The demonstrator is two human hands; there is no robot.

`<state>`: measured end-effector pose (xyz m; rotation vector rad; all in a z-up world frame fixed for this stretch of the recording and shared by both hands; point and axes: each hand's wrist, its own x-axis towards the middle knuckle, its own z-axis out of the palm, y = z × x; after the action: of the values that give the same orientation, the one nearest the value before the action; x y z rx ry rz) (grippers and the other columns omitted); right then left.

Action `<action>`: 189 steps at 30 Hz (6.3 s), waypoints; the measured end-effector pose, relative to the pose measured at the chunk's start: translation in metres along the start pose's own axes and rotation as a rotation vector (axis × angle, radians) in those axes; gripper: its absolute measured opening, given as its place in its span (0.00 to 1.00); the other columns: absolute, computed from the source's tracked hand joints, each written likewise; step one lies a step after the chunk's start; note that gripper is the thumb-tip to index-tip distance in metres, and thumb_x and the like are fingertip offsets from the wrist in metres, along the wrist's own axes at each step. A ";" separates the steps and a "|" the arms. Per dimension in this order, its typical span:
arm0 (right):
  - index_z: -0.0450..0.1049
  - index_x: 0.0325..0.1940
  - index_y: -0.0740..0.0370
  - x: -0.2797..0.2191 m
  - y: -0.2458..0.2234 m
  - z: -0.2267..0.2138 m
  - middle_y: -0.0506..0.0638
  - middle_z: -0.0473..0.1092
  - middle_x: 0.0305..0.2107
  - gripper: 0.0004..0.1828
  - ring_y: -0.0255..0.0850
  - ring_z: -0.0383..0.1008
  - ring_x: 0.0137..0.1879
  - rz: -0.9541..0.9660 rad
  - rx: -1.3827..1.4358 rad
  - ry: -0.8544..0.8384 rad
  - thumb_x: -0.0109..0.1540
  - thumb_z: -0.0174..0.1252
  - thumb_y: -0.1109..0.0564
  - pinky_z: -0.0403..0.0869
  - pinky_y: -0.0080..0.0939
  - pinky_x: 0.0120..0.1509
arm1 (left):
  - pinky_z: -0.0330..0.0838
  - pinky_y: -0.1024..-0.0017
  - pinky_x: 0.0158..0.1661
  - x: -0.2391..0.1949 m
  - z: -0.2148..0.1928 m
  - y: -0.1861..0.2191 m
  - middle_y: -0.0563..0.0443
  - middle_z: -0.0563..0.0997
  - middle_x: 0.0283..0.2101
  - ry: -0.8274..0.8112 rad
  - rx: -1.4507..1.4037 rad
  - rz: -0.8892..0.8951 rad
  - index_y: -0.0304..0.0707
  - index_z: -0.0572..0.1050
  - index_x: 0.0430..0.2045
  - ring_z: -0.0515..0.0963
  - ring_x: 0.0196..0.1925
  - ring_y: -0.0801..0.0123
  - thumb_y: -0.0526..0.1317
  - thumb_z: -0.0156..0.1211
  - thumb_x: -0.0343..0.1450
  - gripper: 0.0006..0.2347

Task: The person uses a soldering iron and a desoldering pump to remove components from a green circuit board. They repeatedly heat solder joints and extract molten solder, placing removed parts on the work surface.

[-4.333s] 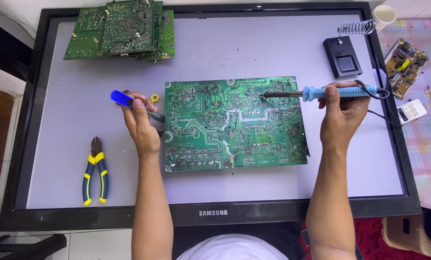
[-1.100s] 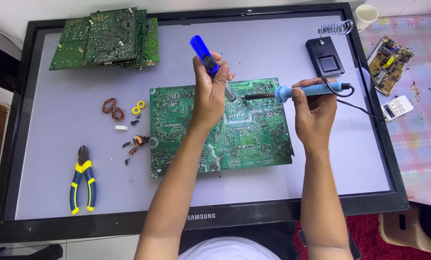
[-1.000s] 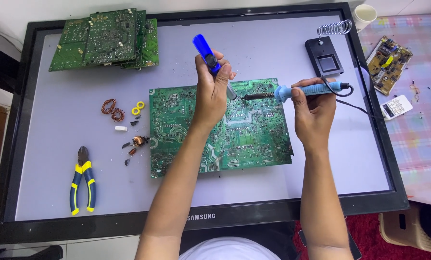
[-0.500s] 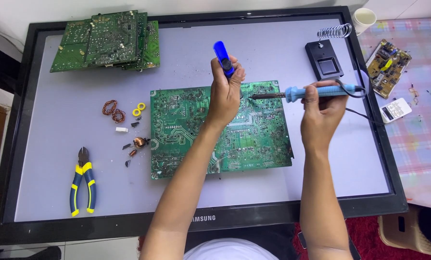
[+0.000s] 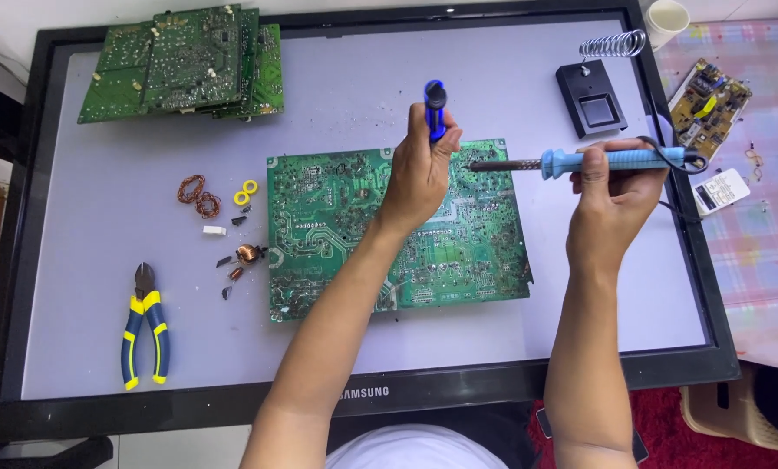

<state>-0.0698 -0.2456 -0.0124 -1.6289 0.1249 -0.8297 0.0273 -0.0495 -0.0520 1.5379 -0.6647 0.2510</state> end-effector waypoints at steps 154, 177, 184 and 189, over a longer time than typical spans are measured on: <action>0.61 0.53 0.54 -0.005 0.007 0.011 0.56 0.73 0.46 0.10 0.40 0.71 0.45 0.010 0.108 -0.296 0.76 0.57 0.54 0.68 0.38 0.49 | 0.79 0.71 0.64 -0.014 -0.089 0.086 0.56 0.77 0.45 0.298 -0.142 -0.065 0.46 0.63 0.60 0.81 0.51 0.66 0.41 0.50 0.85 0.10; 0.58 0.55 0.56 -0.001 0.008 -0.001 0.58 0.69 0.42 0.10 0.41 0.68 0.40 0.011 0.079 -0.035 0.79 0.55 0.56 0.71 0.38 0.47 | 0.73 0.68 0.41 0.009 -0.011 0.027 0.54 0.76 0.39 0.045 0.039 -0.068 0.45 0.63 0.48 0.76 0.36 0.67 0.41 0.48 0.82 0.05; 0.59 0.54 0.56 0.003 0.011 -0.003 0.58 0.69 0.41 0.11 0.40 0.68 0.40 0.013 0.109 -0.028 0.78 0.57 0.56 0.71 0.38 0.45 | 0.75 0.64 0.38 0.008 -0.008 0.012 0.50 0.75 0.41 -0.060 0.069 -0.037 0.44 0.61 0.49 0.77 0.37 0.62 0.40 0.47 0.82 0.05; 0.59 0.54 0.57 -0.001 0.014 0.002 0.58 0.70 0.41 0.12 0.41 0.69 0.41 0.037 0.119 -0.048 0.78 0.57 0.55 0.71 0.38 0.46 | 0.73 0.76 0.28 0.001 -0.034 0.017 0.53 0.73 0.41 0.225 0.147 -0.086 0.40 0.66 0.53 0.71 0.32 0.72 0.40 0.46 0.83 0.08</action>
<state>-0.0644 -0.2472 -0.0254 -1.5290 0.0704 -0.7560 0.0268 -0.0163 -0.0340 1.6452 -0.4088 0.4081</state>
